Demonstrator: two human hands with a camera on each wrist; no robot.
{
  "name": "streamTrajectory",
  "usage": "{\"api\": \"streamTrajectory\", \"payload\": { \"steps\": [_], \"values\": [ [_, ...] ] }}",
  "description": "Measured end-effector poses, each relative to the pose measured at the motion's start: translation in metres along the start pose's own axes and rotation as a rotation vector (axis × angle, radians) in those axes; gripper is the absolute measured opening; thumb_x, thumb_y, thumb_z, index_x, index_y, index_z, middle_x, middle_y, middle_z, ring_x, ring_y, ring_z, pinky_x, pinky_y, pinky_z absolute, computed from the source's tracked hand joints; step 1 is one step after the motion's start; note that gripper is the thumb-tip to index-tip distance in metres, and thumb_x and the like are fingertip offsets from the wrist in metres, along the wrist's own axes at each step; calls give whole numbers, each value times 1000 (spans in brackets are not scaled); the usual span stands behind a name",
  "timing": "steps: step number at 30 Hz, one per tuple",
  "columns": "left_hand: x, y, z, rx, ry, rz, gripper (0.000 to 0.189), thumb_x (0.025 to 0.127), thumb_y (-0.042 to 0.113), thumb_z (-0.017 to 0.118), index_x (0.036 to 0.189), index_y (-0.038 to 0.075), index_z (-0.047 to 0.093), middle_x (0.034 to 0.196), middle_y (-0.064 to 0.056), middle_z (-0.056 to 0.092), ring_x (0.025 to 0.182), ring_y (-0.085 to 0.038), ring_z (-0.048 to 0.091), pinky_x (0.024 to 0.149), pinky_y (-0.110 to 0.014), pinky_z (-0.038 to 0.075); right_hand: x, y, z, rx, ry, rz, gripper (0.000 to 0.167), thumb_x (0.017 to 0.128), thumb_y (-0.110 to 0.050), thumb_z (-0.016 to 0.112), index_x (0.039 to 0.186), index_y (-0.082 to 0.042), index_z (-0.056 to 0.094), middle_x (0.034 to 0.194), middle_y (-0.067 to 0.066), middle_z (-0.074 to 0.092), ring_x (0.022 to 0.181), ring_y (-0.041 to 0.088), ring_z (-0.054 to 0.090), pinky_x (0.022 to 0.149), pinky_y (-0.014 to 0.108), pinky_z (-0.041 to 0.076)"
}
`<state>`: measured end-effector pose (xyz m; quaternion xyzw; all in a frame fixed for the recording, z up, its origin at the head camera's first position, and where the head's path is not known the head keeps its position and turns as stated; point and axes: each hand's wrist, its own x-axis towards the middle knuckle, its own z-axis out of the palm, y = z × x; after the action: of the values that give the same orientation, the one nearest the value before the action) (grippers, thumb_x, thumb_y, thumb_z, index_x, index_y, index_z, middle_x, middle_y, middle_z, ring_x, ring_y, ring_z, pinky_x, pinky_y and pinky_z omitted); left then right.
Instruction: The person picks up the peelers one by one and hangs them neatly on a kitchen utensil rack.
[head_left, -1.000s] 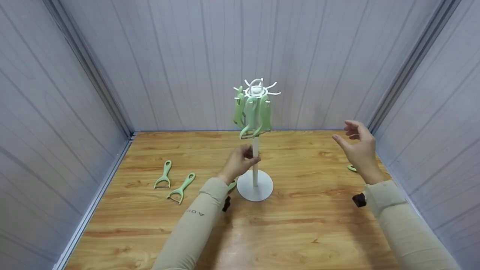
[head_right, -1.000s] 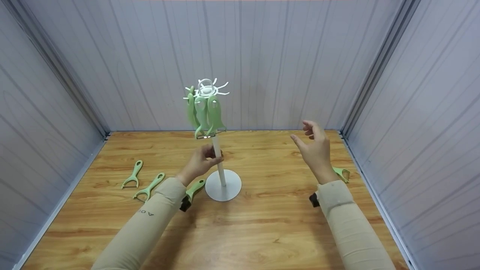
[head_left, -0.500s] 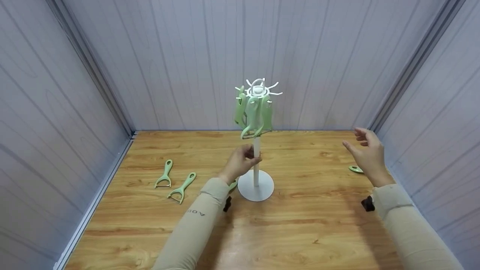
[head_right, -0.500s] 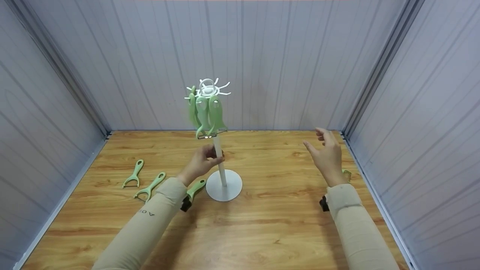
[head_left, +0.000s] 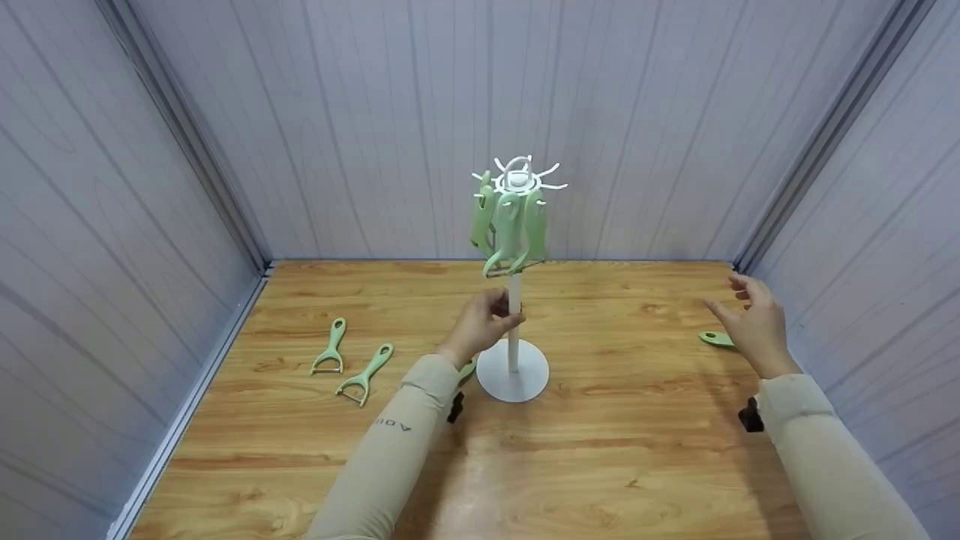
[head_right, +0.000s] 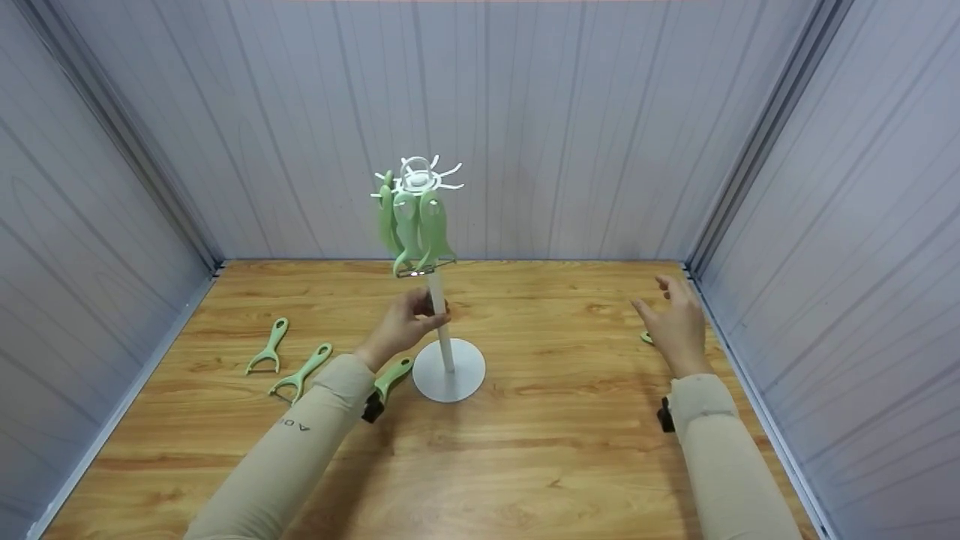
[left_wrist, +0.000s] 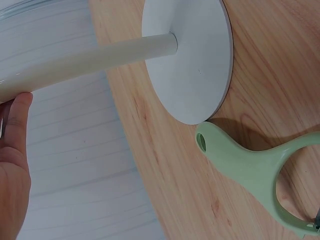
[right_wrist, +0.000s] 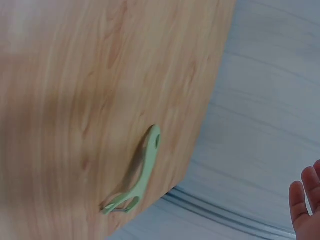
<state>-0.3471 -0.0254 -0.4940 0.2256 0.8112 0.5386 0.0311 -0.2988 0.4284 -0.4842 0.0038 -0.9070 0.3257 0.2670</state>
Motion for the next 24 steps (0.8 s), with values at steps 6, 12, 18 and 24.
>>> {"api": "streamTrajectory", "payload": {
  "steps": [6, 12, 18, 24],
  "values": [
    [0, -1, -1, 0, 4, -3, 15, 104, 13, 74, 113, 1, 71, 110, -12, 75, 105, -24, 72, 95, -40, 62, -4, 17, -1, -27, -71, 71, 62, 104, -27, 77, 150, 8, 55, 145, 35, 58, 129, 54, 55, 106, 70, 45],
    [0, -2, -1, 4, 10, 4, 12, 104, 10, 74, 111, 1, 70, 110, -14, 75, 104, -25, 73, 94, -40, 63, -5, 32, 1, -80, -128, 79, 63, 105, -28, 75, 152, 9, 53, 150, 37, 55, 132, 58, 54, 107, 72, 46],
    [0, -1, 0, 1, 13, -6, 13, 104, 12, 75, 112, 3, 71, 109, -13, 76, 104, -25, 73, 93, -40, 63, -3, 39, 0, -123, -193, 93, 65, 106, -25, 73, 154, 11, 48, 149, 41, 52, 133, 60, 52, 105, 74, 46],
    [0, 0, 1, -9, 18, -12, 11, 103, 9, 75, 111, 3, 72, 108, -13, 76, 105, -25, 73, 92, -40, 63, 1, 46, -7, -125, -286, 138, 72, 107, -26, 72, 161, 10, 39, 155, 43, 44, 139, 63, 46, 107, 76, 44]
  ]
}}
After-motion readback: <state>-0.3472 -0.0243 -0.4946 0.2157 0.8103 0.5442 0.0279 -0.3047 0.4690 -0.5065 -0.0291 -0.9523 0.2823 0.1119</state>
